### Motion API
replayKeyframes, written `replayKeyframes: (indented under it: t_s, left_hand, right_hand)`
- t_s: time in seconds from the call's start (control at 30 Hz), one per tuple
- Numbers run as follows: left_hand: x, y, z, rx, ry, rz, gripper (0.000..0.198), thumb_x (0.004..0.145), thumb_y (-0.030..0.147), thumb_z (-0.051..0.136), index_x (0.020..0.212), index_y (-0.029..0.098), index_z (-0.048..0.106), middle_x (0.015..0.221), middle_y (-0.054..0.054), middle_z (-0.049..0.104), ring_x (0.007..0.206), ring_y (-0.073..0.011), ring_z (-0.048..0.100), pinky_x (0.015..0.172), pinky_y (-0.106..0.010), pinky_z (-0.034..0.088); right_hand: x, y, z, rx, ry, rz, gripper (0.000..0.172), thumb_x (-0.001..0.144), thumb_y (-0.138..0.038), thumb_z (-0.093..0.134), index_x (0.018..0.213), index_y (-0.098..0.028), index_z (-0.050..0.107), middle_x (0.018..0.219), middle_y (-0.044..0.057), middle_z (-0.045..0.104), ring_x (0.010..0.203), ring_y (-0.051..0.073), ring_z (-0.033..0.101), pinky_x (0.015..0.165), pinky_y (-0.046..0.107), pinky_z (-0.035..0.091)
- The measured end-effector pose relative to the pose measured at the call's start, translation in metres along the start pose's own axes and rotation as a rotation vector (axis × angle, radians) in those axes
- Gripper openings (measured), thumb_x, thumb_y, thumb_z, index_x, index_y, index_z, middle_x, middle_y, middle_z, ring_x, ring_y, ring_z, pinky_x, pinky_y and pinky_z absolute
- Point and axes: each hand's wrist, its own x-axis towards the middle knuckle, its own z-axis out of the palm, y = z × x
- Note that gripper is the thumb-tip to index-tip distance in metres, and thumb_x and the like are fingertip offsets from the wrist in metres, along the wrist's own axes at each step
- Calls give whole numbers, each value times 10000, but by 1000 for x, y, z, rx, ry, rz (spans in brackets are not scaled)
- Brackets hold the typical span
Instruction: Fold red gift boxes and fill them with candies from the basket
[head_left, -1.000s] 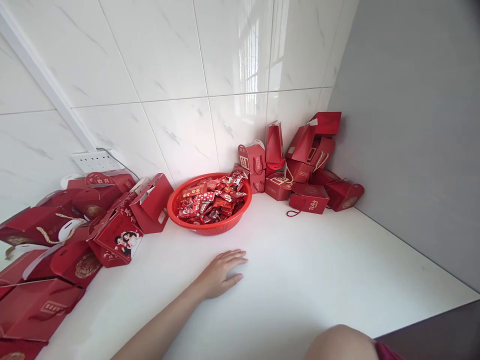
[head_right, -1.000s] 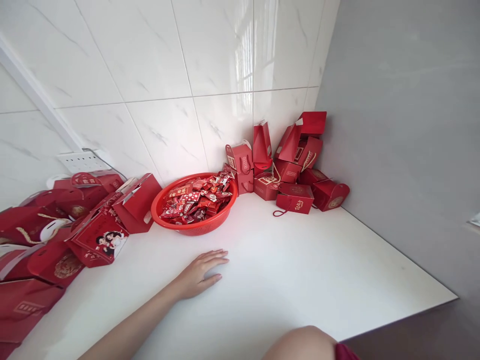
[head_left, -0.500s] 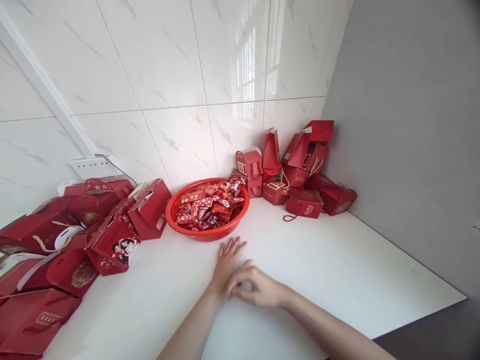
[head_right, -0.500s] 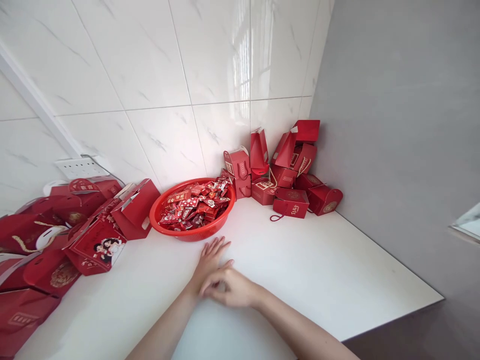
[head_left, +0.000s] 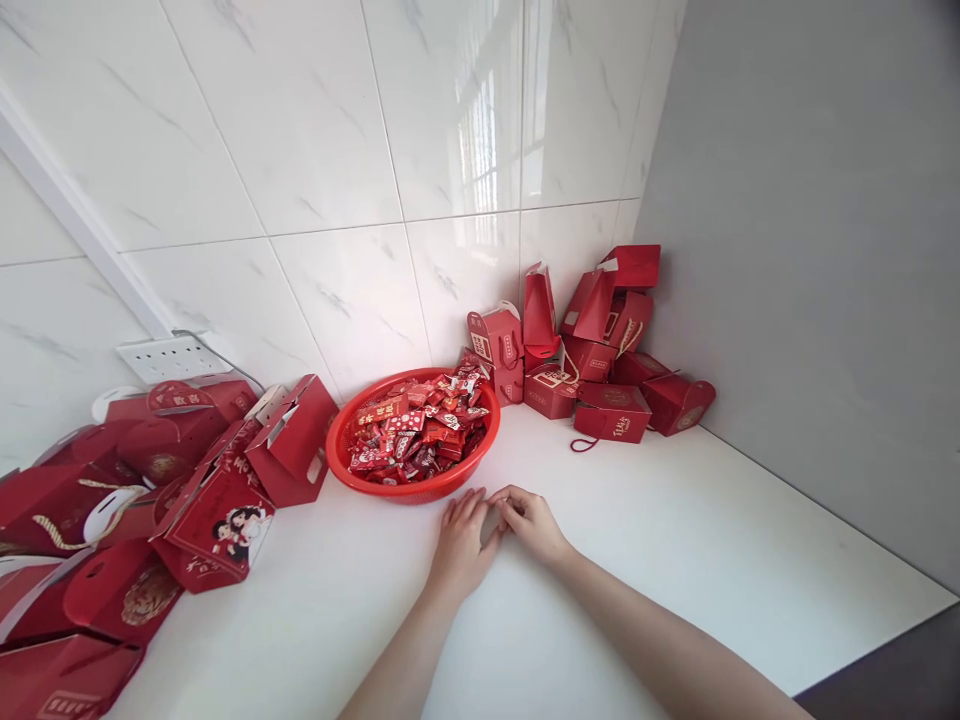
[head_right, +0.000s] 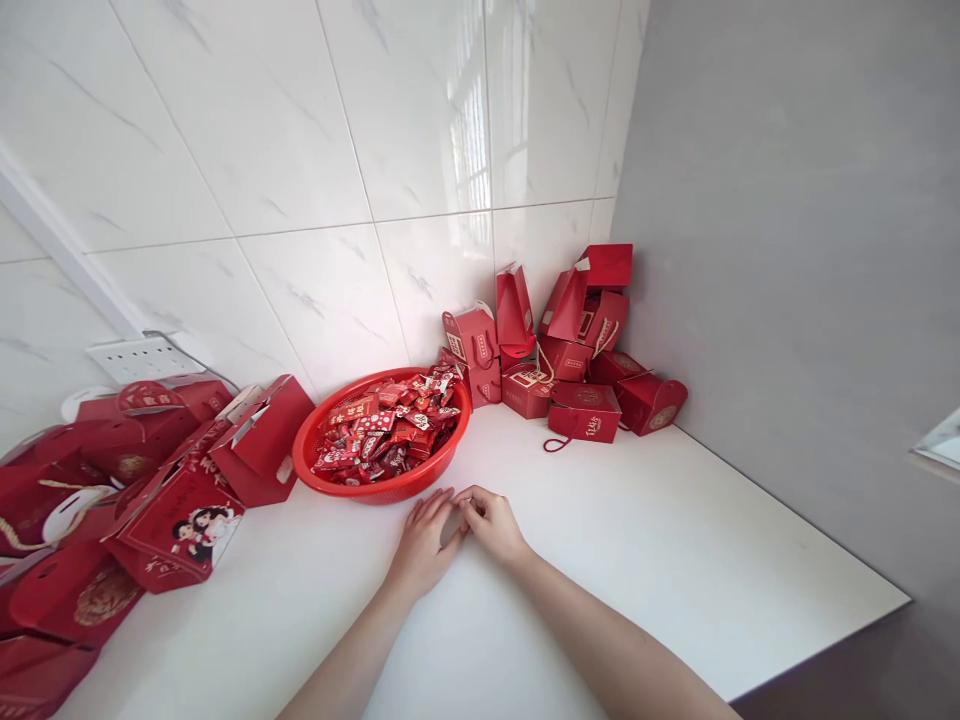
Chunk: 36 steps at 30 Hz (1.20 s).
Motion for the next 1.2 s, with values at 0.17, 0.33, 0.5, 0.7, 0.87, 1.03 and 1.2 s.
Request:
replayKeyframes:
  t_s: [0.17, 0.33, 0.5, 0.7, 0.87, 1.03, 1.2]
  left_hand:
    - [0, -1, 0, -12, -11, -10, 471, 931, 341, 507, 1396, 265, 488, 1514, -61, 469, 1448, -265, 368, 1217, -507, 266]
    - [1, 1, -1, -19, -3, -21, 458, 923, 316, 509, 1379, 274, 500, 1512, -49, 471, 1447, -262, 369, 1220, -507, 263]
    - [1, 1, -3, -11, -14, -14, 477, 918, 274, 512, 1393, 242, 481, 1519, -56, 461, 1447, -253, 369, 1219, -502, 269]
    - [-1, 1, -6, -30, -12, 1, 425, 939, 258, 504, 1364, 261, 500, 1514, -44, 467, 1435, -246, 389, 1210, -511, 287]
    - [-2, 4, -10, -57, -30, -6, 375, 954, 285, 501, 1327, 278, 533, 1515, -38, 468, 1426, -242, 406, 1208, -517, 297]
    - [-3, 4, -11, -81, -27, -1, 417, 962, 272, 489, 1378, 266, 506, 1487, -58, 504, 1416, -234, 424, 1208, -517, 299]
    - [-8, 1, -15, -102, -32, 20, 399, 955, 267, 494, 1351, 285, 535, 1475, -46, 519, 1412, -247, 433, 1202, -539, 304]
  right_hand:
    - [3, 2, 1, 15, -13, 8, 310, 925, -421, 510, 961, -159, 672, 634, 14, 655, 609, 177, 647, 641, 296, 516]
    - [5, 2, 0, 31, -17, 7, 314, 931, -416, 500, 977, -156, 670, 620, 10, 645, 605, 173, 636, 648, 298, 516]
    - [2, 1, -1, 51, -25, 21, 308, 927, -404, 508, 990, -158, 682, 621, 10, 651, 612, 176, 648, 651, 298, 515]
    - [2, -4, -1, 55, -20, 49, 276, 920, -352, 499, 985, -164, 691, 625, 10, 655, 603, 173, 635, 641, 291, 500]
    - [2, -2, -4, 43, -20, 64, 265, 926, -343, 484, 988, -169, 674, 622, 11, 653, 596, 174, 614, 624, 290, 492]
    - [-1, -2, 2, -6, -21, 37, 262, 933, -356, 481, 970, -181, 673, 626, 11, 663, 597, 179, 627, 617, 292, 512]
    - [8, -8, -23, -153, 199, -51, 247, 902, -351, 492, 1027, -200, 642, 964, 90, 696, 826, 221, 664, 747, 355, 547]
